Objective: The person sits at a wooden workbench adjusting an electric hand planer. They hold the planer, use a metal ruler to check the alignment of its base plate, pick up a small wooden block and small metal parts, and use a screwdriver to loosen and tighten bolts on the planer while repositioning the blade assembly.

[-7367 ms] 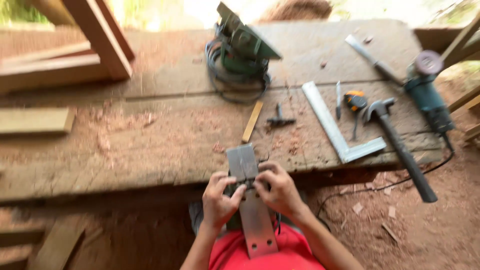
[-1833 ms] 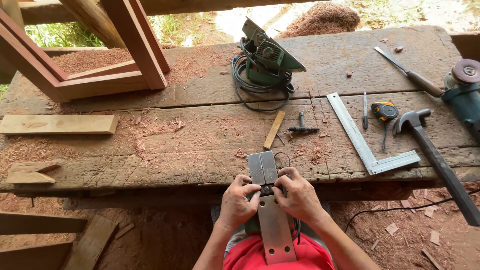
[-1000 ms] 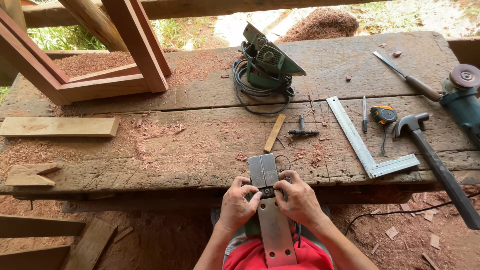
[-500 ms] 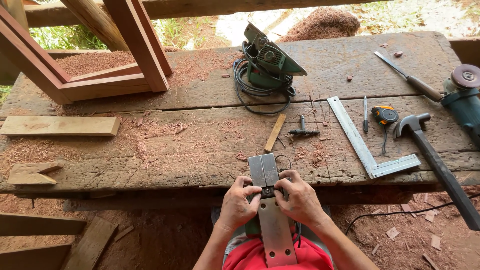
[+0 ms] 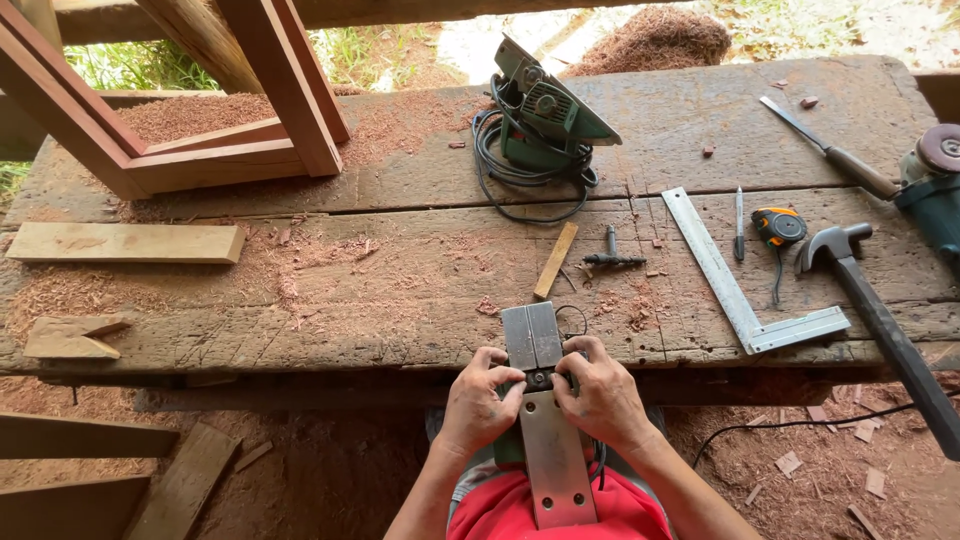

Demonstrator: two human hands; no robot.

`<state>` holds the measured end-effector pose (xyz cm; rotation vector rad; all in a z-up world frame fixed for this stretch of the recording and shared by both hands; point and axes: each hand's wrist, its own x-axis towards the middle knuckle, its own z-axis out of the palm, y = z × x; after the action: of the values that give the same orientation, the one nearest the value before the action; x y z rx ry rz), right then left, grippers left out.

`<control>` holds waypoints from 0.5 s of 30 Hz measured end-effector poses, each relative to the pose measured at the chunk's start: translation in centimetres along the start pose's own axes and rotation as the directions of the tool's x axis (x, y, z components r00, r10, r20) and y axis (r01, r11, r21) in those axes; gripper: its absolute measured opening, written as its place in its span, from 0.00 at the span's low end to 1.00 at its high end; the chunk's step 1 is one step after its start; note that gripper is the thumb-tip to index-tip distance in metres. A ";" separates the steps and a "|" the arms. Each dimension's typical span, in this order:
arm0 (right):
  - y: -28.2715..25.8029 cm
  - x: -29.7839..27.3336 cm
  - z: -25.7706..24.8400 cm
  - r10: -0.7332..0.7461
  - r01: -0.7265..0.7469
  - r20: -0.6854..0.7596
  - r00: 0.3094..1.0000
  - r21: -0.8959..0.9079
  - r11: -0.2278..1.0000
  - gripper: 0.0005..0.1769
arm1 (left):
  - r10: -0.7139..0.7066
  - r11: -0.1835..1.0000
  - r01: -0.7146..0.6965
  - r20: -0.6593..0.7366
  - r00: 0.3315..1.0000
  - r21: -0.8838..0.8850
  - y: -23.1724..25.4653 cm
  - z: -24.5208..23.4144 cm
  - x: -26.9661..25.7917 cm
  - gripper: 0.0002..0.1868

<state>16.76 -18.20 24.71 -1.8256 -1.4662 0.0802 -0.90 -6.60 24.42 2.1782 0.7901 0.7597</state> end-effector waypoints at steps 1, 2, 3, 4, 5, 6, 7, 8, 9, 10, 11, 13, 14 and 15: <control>0.0 -0.1 0.0 0.011 -0.011 0.006 1.000 -0.009 1.000 0.07 | 0.040 0.999 -0.040 -0.001 0.999 0.012 -0.2 0.1 -0.2 0.07; -0.3 0.3 -0.2 0.011 -0.011 0.009 1.000 -0.009 1.000 0.07 | 0.036 0.999 -0.036 -0.002 0.999 0.012 0.0 -0.1 0.0 0.07; -0.5 0.3 -0.5 0.004 -0.004 0.005 1.000 0.004 1.000 0.07 | 0.066 0.998 -0.066 -0.010 0.998 0.022 0.3 -0.2 -0.1 0.07; -0.7 0.5 -0.8 -0.002 0.002 0.000 1.000 0.016 1.000 0.07 | 0.096 0.995 -0.095 -0.017 0.995 0.032 0.5 -0.2 0.0 0.07; -0.7 0.2 -0.8 0.012 -0.012 0.014 1.000 0.018 1.000 0.07 | 0.080 0.997 -0.079 -0.007 0.997 0.026 0.7 -0.3 -0.1 0.07; -0.7 0.0 -0.8 -0.013 0.013 -0.002 1.000 0.031 0.999 0.07 | 0.025 1.000 -0.025 -0.020 0.999 0.008 0.9 -0.4 -0.2 0.07; -0.6 0.0 -0.8 -0.044 0.044 -0.021 0.999 0.041 0.998 0.07 | -0.026 1.000 0.025 -0.038 0.999 -0.010 1.0 -0.5 0.0 0.07; -0.2 0.4 -0.6 -0.036 0.036 -0.009 0.999 0.040 0.999 0.07 | -0.037 0.999 0.037 -0.033 0.999 -0.015 0.7 -0.5 0.3 0.07; 0.1 0.3 -0.4 -0.052 0.053 -0.022 0.998 0.024 0.998 0.07 | 0.010 1.000 -0.011 -0.016 1.000 -0.017 0.3 -0.3 0.1 0.07; 0.5 0.2 0.0 -0.069 0.070 -0.033 0.997 0.007 0.998 0.07 | 0.058 0.998 -0.058 0.000 0.998 -0.021 -0.1 -0.1 -0.1 0.07; 0.2 0.1 -0.3 -0.037 0.037 0.008 0.999 0.016 0.999 0.07 | 0.013 0.999 -0.012 0.024 1.000 -0.034 0.0 -0.2 -0.2 0.07; 0.1 0.5 -0.6 -0.028 0.027 0.013 1.000 0.005 1.000 0.08 | 0.084 0.996 -0.084 0.001 0.996 -0.018 -0.1 -0.1 0.2 0.09; -0.3 -0.1 -0.8 -0.005 0.004 0.048 0.999 0.008 1.000 0.08 | 0.047 0.998 -0.046 0.016 0.999 -0.031 -0.1 0.2 -0.5 0.09; -0.5 0.1 -1.0 -0.024 0.023 0.035 0.999 0.024 0.999 0.07 | 0.066 0.998 -0.066 -0.023 0.998 -0.012 -0.2 0.2 -0.5 0.08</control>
<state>16.87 -18.62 25.71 -1.7960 -1.5050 0.1186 -1.12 -6.91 24.06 2.1970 0.7254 0.8213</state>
